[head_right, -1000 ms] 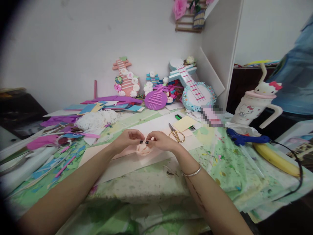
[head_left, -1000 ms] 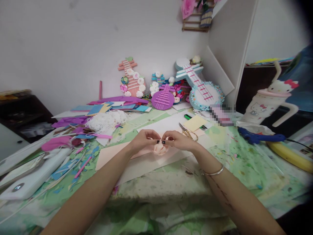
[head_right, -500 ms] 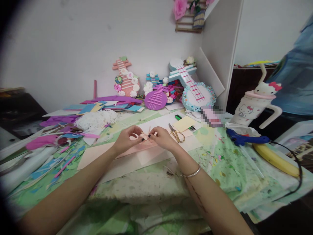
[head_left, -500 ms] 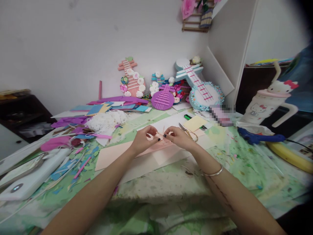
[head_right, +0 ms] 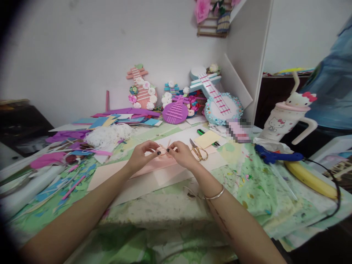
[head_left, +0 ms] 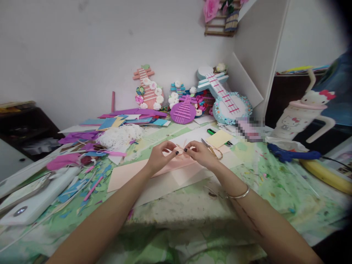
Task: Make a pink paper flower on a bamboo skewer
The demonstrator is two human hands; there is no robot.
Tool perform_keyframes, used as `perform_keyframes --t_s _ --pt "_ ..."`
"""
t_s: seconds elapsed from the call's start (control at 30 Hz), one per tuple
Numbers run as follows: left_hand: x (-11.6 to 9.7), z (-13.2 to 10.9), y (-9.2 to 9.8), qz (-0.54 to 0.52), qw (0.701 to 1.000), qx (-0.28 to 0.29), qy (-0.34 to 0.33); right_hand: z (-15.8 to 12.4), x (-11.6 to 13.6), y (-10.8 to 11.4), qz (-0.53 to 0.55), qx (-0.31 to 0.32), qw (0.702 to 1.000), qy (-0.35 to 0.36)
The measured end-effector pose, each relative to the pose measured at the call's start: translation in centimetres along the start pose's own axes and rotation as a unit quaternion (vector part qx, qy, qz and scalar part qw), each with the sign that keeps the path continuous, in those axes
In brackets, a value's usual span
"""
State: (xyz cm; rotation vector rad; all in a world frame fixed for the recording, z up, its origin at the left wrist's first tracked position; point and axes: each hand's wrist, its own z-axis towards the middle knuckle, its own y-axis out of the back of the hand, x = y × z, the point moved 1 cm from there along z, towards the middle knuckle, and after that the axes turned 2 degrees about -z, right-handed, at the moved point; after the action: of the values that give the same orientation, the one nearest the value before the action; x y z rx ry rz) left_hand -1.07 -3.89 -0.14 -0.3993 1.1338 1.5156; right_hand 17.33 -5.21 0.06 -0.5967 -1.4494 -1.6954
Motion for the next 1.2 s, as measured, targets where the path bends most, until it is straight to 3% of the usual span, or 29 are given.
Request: perform_keyframes --t_s 0.13,0.7,0.97,1.2 --pt "-0.4 -0.4 -0.4 0.099 0.992 -0.037 -0.062 -0.1 0.1 -0.6 0.021 -0.017 1.000 0.000" --pt "-0.7 -1.0 -1.3 0.302 0.924 -0.187 -0.143 -0.5 1.1 -2.3 0.155 -0.030 0.987 -0.010" --pt "-1.4 -1.1 -1.7 0.306 0.915 -0.209 -0.159 -0.5 1.4 -2.7 0.151 -0.056 0.987 0.005" --pt "-1.5 -1.0 -1.7 0.379 0.886 -0.190 -0.186 -0.6 1.4 -2.7 0.131 -0.056 0.990 0.003"
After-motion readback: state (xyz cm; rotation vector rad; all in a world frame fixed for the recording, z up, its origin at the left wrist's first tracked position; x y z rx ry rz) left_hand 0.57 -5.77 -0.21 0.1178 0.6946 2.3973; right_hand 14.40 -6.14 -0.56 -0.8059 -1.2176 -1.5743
